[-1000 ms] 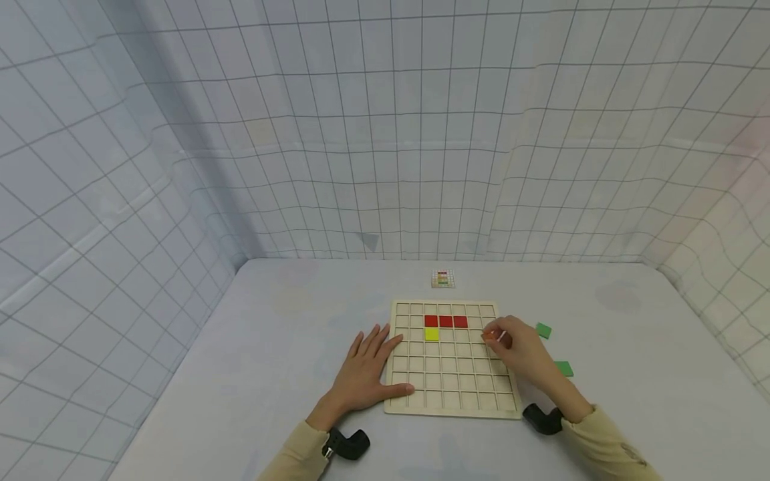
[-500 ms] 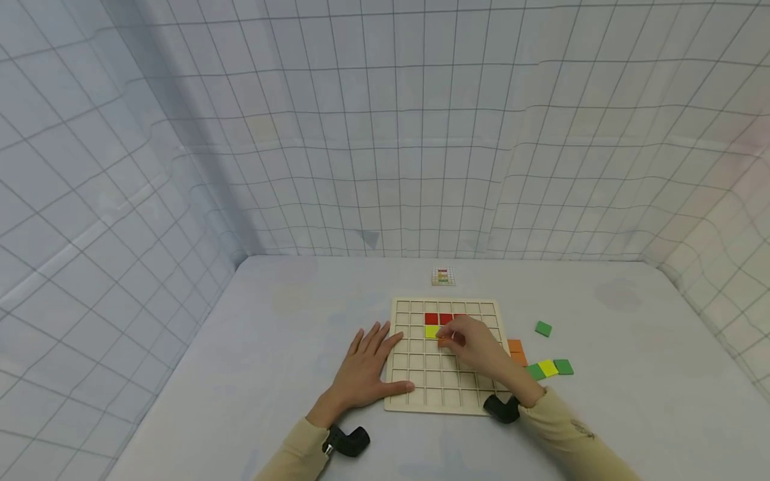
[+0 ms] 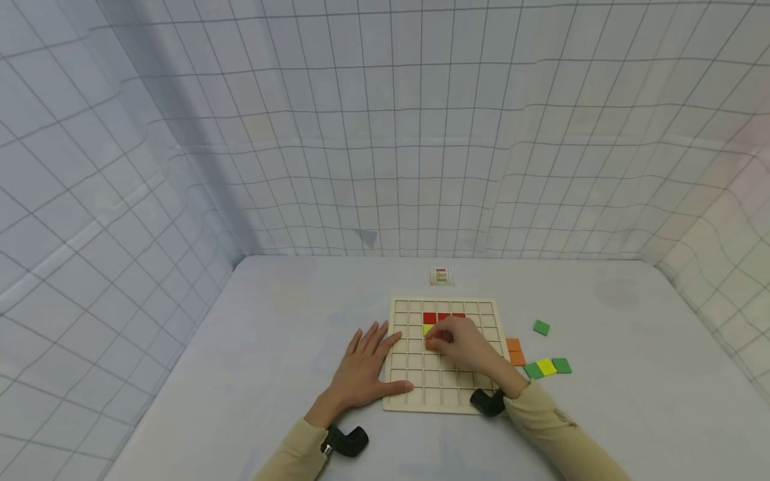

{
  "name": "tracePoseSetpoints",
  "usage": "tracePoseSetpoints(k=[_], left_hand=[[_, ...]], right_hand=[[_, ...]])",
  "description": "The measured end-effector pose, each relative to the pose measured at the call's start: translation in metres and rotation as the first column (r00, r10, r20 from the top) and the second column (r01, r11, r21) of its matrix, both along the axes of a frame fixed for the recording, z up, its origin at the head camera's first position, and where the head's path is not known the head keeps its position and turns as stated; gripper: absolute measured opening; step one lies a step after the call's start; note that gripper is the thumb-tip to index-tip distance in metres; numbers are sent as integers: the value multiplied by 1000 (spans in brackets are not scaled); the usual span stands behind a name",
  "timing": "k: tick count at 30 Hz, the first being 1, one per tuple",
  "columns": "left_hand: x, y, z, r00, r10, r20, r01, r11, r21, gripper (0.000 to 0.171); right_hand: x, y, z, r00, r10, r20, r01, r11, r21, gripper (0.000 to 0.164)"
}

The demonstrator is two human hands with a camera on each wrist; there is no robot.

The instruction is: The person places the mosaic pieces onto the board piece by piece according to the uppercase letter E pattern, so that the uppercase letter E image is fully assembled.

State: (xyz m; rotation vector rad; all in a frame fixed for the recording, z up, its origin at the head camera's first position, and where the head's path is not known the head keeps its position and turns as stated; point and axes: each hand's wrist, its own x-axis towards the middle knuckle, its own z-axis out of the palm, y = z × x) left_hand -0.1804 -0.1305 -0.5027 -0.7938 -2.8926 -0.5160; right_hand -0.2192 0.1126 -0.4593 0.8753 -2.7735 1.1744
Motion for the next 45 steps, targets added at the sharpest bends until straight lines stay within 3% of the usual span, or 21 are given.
tracePoseSetpoints(k=[7,14,26,37,41,45], left_hand=[[-2,-1,1,1000,5,2,-5,1000,-14,95],[-3,0,0,1000,16,12,-15,1000,-26,95],[1,0,0,1000,6,8,-6,1000,9,95],[1,1,-1,1000,0,-12,0,1000,5,95],[1,1,-1,1000,7,3,-7,1000,-10,95],[1,1,1,1000,11,14,-10,1000,-11,95]], right_hand=[[-1,-4,1,997,-58,49,57,998,24,4],[2,-9,5,981,-195,4,192,968,159,3],[7,-10,5,975,-221,-5,217,954,206,4],[18,-5,6,986,-157,-63,168,946,277,13],[20,3,6,996,-81,-36,88,951,298,21],[19,15,6,998,52,-36,-41,963,268,22]])
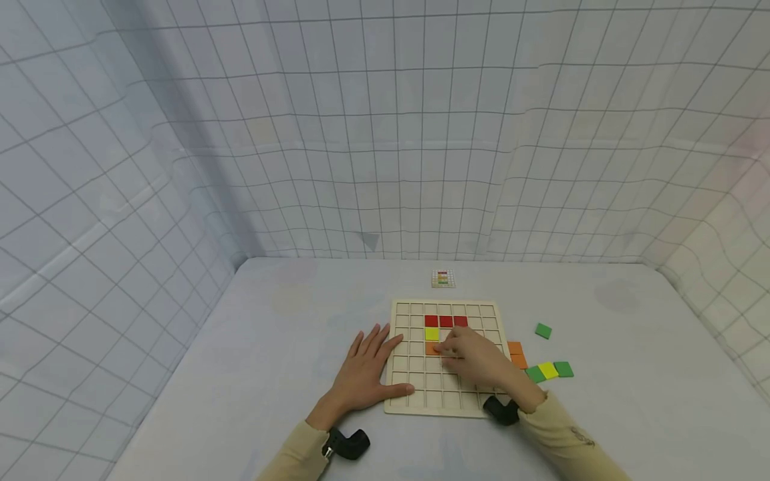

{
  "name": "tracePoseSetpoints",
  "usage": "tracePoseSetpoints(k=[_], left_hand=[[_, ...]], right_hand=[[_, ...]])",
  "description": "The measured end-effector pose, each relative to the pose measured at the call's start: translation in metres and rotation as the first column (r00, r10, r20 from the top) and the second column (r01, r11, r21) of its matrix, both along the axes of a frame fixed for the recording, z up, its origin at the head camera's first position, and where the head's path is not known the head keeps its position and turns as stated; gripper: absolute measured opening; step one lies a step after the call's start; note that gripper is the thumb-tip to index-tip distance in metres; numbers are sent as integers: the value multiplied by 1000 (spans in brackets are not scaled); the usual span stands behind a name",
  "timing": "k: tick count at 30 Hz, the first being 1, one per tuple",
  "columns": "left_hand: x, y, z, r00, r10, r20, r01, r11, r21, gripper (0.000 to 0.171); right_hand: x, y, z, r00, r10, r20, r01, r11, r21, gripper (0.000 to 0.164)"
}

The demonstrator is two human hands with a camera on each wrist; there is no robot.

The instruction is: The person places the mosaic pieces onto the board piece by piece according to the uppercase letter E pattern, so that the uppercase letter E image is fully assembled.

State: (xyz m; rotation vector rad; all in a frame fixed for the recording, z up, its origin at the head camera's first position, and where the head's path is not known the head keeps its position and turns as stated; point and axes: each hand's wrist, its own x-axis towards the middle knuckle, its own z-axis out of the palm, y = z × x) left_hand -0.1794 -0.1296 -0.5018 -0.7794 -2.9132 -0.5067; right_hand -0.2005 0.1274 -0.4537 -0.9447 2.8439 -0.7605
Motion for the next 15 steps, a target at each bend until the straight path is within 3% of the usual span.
tracePoseSetpoints(k=[3,6,11,15], left_hand=[[0,0,0,1000,2,5,-2,1000,2,95],[-1,0,0,1000,4,7,-4,1000,-3,96],[-1,-1,-1,1000,1,8,-1,1000,-3,95],[-1,-1,-2,1000,-2,6,2,1000,1,95]], right_hand=[[0,9,0,996,84,24,-83,994,-70,20],[1,19,-2,993,115,38,-108,982,-153,19],[6,38,-5,994,113,4,-108,957,-268,15],[10,56,-6,999,36,-21,-40,957,-286,13]])
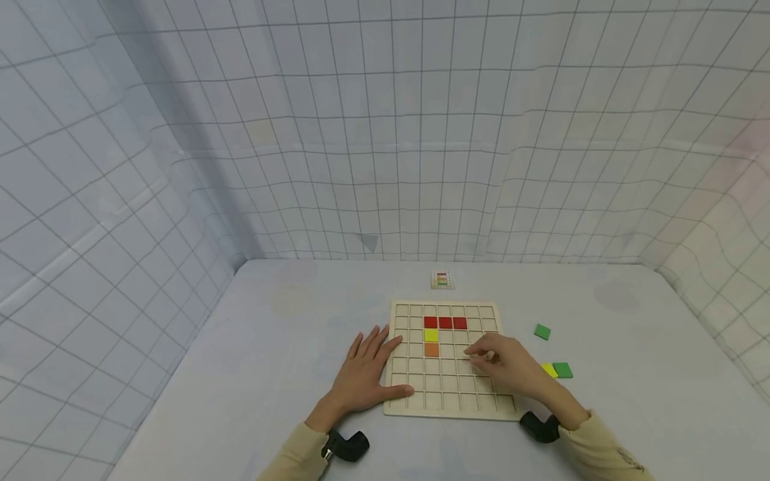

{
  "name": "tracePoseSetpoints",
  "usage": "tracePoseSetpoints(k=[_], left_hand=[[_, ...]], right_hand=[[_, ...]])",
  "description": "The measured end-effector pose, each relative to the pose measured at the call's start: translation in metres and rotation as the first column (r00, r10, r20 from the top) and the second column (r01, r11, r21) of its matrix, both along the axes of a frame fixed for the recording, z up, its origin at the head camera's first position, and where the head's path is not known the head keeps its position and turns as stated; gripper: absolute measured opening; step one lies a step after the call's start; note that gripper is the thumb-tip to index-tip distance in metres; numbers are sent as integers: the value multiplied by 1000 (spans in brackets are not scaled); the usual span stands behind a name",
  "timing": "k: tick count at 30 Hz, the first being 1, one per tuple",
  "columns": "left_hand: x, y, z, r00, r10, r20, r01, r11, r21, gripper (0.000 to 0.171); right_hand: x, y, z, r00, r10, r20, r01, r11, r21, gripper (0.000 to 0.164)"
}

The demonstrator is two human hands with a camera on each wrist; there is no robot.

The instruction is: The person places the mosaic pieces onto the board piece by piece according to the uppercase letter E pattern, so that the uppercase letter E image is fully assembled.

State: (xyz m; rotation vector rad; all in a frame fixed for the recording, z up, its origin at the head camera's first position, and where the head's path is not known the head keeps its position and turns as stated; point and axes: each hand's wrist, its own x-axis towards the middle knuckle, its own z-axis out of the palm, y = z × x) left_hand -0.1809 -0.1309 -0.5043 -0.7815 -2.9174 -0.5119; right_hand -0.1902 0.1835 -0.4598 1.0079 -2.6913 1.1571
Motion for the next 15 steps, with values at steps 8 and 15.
tracePoseSetpoints(k=[8,15], left_hand=[[-1,0,-2,1000,8,-13,-9,1000,-5,96],[-2,0,-1,1000,11,-5,-11,1000,-5,96]], right_hand=[[1,28,1,961,-274,-45,278,948,153,16],[0,38,0,948,-318,-16,314,923,221,29]])
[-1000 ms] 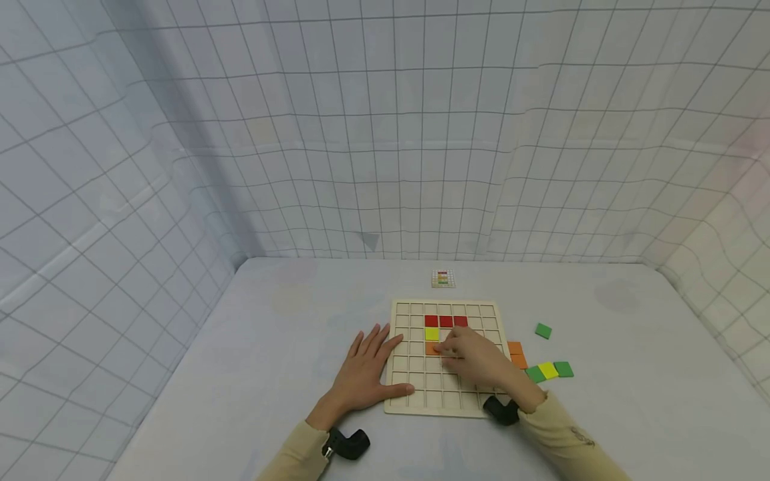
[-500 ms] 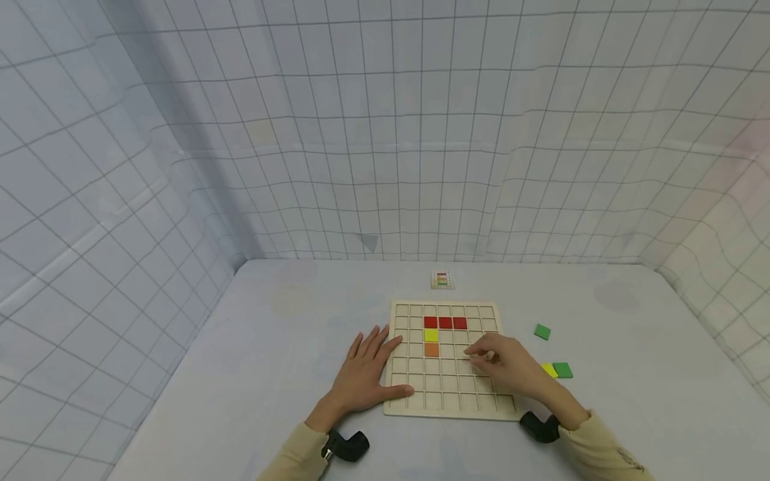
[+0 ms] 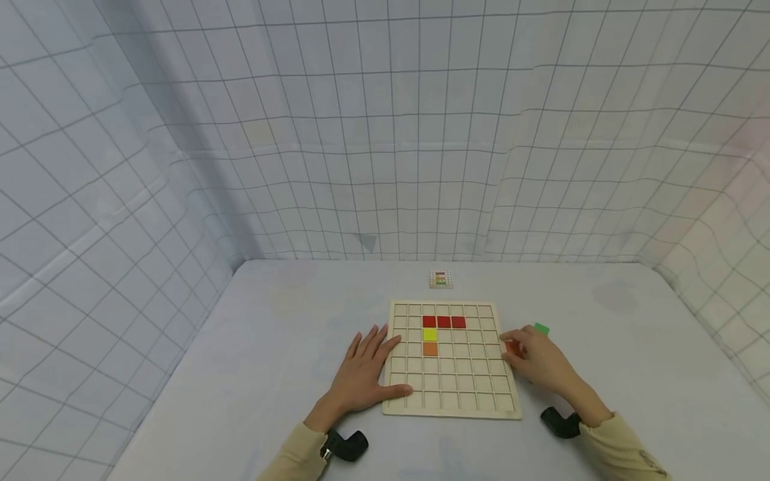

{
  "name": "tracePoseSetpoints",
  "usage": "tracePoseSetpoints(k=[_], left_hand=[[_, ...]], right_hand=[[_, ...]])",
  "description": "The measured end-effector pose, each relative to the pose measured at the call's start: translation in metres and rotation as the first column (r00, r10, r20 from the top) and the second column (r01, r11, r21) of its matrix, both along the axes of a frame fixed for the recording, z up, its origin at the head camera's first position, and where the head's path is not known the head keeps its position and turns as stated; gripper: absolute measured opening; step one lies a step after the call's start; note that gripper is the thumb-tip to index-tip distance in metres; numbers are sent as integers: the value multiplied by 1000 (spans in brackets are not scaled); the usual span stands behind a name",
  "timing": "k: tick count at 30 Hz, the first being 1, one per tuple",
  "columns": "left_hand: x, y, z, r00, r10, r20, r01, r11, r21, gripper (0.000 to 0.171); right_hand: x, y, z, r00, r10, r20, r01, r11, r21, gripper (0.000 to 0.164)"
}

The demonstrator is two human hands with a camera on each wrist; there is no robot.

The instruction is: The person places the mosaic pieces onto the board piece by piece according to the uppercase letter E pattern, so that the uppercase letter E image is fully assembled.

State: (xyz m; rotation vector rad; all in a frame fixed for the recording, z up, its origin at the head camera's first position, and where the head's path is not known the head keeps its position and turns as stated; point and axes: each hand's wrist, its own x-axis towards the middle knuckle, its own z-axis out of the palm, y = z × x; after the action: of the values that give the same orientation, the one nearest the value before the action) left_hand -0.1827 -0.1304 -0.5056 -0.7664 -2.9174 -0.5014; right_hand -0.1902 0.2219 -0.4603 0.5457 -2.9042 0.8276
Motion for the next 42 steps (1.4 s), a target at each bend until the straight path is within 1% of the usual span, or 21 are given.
tracePoseSetpoints(k=[6,12,17,21,23,28,35,42], left_hand=[[1,0,3,1000,5,10,-5,1000,11,96],[1,0,3,1000,0,22,0,1000,8,96],[1,0,3,1000,0,11,0,1000,3,96],[1,0,3,1000,-4,5,4,1000,5,96],[1,1,3,1000,-8,-4,8,1000,9,96],[1,0,3,1000,-16,-23,16,1000,20,96],[0,0,2,1000,0,0,0,1000,3,96],[0,0,1,1000,-7,5,7,1000,-1,96]], right_hand=[[-6,3,-1,999,-12,48,13,1000,-14,30],[-8,9,-4,995,-40,87,43,999,-28,23],[-10,15,-6,994,-22,104,28,998,-59,22],[-13,19,-5,990,-7,139,20,996,-88,20],[-14,20,-4,987,-13,161,28,995,-93,20],[-16,20,-3,975,-54,215,78,992,-103,18],[-15,20,-2,974,-76,212,102,988,-116,19],[-13,20,1,973,-95,211,119,988,-102,22]])
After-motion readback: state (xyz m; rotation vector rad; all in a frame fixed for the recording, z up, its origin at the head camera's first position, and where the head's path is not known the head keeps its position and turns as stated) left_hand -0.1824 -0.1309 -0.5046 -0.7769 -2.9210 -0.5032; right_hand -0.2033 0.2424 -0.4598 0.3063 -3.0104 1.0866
